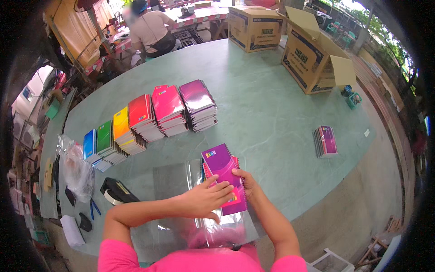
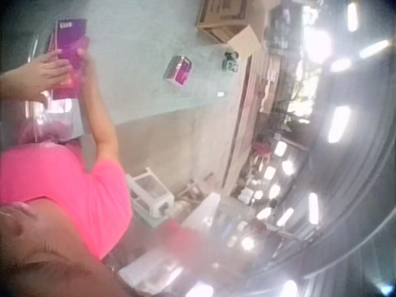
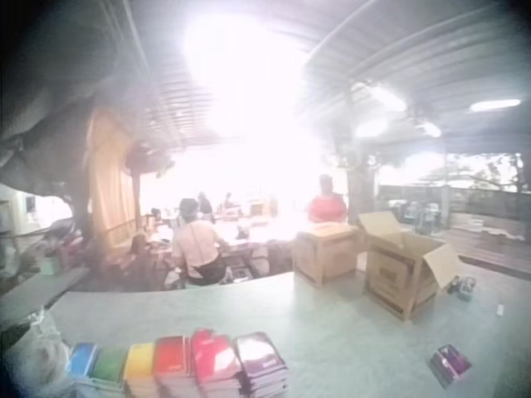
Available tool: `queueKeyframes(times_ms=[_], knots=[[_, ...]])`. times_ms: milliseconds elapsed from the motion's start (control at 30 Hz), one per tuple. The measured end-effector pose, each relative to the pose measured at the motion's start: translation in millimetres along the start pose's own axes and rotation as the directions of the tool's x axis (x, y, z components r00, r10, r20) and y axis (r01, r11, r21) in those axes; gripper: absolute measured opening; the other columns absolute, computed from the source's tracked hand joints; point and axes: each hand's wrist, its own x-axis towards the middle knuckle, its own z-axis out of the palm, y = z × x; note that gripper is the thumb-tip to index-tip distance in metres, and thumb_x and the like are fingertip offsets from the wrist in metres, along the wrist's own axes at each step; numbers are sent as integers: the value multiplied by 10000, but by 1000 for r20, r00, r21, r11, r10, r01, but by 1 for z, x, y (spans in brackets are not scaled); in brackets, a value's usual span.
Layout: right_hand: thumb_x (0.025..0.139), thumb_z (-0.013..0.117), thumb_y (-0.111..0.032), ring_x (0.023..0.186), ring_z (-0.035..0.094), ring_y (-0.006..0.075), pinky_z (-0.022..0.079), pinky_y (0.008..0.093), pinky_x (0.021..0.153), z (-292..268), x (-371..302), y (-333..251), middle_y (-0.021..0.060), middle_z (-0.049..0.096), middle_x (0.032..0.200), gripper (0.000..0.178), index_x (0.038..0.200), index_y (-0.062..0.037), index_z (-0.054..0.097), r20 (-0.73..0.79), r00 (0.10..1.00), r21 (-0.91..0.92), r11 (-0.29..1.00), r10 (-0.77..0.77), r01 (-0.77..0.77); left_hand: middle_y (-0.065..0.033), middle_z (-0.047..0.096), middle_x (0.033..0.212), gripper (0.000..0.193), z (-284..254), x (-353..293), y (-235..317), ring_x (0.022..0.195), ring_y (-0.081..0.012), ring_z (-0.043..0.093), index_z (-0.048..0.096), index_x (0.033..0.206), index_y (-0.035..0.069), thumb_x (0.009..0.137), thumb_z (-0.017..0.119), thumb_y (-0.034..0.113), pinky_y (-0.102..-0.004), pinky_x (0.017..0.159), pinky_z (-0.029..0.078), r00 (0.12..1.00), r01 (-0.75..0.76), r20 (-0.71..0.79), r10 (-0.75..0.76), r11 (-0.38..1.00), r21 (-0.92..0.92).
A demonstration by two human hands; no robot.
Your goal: The person selects several spiral-bound notebooks from stacks on a table and places them into a clear plastic sleeve. The person then pulls tape from a dispenser and applies it to the sleeve to seal the package.
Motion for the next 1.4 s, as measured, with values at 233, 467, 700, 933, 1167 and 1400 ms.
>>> queueKeyframes(times_ms=[233,467,700,933,1167,1400], knots=[[782,567,-420,1088,507,304,430,409,917,38,11,36,180,481,1216,701,1312,-14,353,-144,990,-397,915,10,-67,-133,498,1217,744,27,-76,21,1186,-292,448,419,1295,144,622,736,138,-492,1051,239,870,219,-378,-317,935,-279],[477,754,-654,1289,291,267,254,361,1045,48,7,90,122,300,1378,1228,1408,-85,191,342,911,-769,488,-231,413,-77,498,1193,912,72,-126,51,1103,-175,487,322,1288,86,540,841,54,-308,918,433,374,123,-16,-927,67,-990],[418,911,-324,1093,448,205,383,343,941,66,13,129,108,419,1189,1156,1328,-60,248,303,750,-753,335,-588,567,-64,494,1128,980,66,-131,57,1055,-181,501,322,1283,84,475,877,85,-324,905,434,357,50,-129,-925,157,-986],[386,898,-435,1114,461,213,370,342,945,58,17,135,103,470,1173,1104,1263,-48,349,324,855,-815,338,-406,470,-98,525,1108,958,84,-136,65,1020,-205,537,329,1278,80,495,877,145,-338,888,437,318,255,-222,-922,309,-916],[373,926,-259,1043,521,210,429,324,886,40,11,135,104,502,1148,986,1179,-59,394,269,897,-912,206,-352,355,-110,536,1093,803,104,-155,61,1010,-207,548,372,1252,64,557,775,53,-326,882,436,450,333,-77,-889,247,-910],[510,876,-263,1133,446,248,372,362,949,23,26,143,138,428,1229,933,1239,-63,331,436,786,-818,171,-439,549,-123,451,1199,788,123,-147,66,1112,-215,472,376,1258,40,573,764,41,-334,956,374,460,399,-269,-846,468,-788]])
